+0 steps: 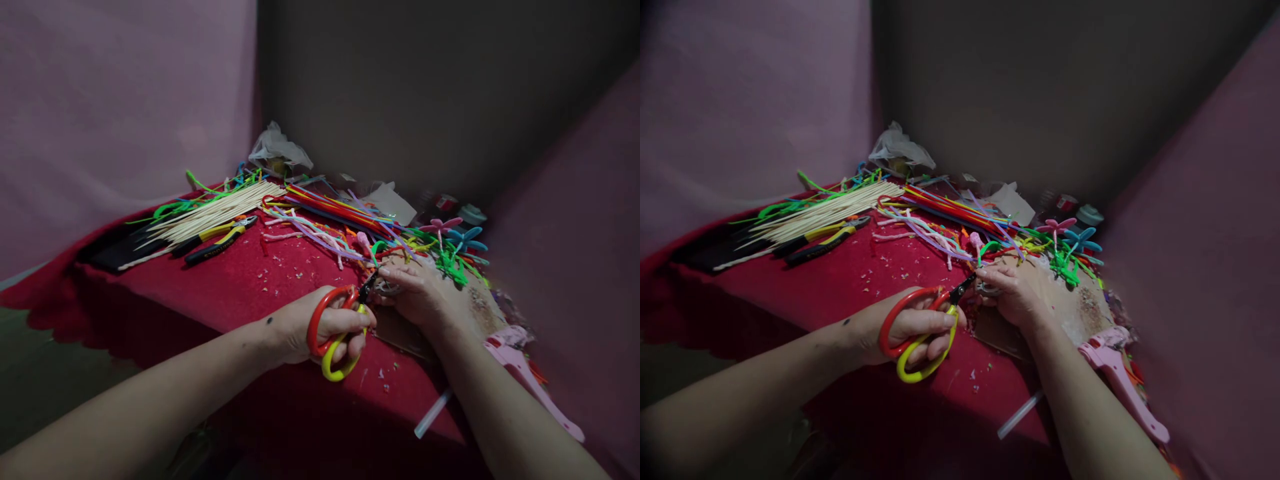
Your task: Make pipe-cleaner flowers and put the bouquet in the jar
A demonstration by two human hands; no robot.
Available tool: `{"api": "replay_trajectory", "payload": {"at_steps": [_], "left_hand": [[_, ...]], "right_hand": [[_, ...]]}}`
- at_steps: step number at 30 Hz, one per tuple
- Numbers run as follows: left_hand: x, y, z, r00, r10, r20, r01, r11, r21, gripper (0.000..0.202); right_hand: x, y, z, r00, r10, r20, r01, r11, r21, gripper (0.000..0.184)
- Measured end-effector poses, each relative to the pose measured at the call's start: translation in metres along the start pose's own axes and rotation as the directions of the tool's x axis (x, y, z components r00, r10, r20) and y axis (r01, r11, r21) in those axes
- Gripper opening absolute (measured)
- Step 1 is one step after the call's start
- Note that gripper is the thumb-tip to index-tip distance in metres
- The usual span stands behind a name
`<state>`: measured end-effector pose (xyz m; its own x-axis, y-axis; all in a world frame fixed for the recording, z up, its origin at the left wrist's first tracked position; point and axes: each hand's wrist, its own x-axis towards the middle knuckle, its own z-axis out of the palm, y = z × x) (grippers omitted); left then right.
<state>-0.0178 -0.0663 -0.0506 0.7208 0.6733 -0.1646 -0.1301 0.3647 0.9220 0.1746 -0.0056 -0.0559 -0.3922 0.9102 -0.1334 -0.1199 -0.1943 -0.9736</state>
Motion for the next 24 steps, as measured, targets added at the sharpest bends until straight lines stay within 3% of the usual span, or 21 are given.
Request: {"api": "replay_trajectory", "payload": {"at_steps": [5, 9, 15, 19, 24], "left_hand": [[-0.005, 0.002, -0.003, 0.999, 0.012, 0.051, -0.008, 0.997, -0.078, 0.017], [-0.007, -0.001, -0.008, 0.997, 0.016, 0.08, -0.013, 0.999, -0.038, 0.019], [-0.003, 0.0, -0.016, 0.996, -0.009, 0.085, 0.001, 0.996, 0.091, 0.023], [-0.003, 0.005, -0.016, 0.997, -0.022, 0.069, 0.007, 0.978, 0.211, 0.024], [-0.005, 0.015, -0.013, 0.995, -0.065, 0.076, 0.023, 0.889, 0.458, 0.028]], "right_hand": [[-0.002, -0.003, 0.002, 0.999, -0.034, -0.004, 0.034, 0.999, -0.032, 0.021], [-0.003, -0.004, 0.004, 1.0, -0.019, 0.007, 0.02, 0.991, -0.131, 0.021], [-0.005, -0.006, 0.006, 1.0, -0.013, 0.0, 0.012, 0.949, -0.316, 0.016], [-0.003, -0.003, 0.005, 0.999, -0.026, 0.019, 0.03, 0.955, -0.295, 0.017], [-0.002, 0.0, 0.004, 0.999, -0.027, 0.032, 0.035, 0.957, -0.289, 0.015]]}}
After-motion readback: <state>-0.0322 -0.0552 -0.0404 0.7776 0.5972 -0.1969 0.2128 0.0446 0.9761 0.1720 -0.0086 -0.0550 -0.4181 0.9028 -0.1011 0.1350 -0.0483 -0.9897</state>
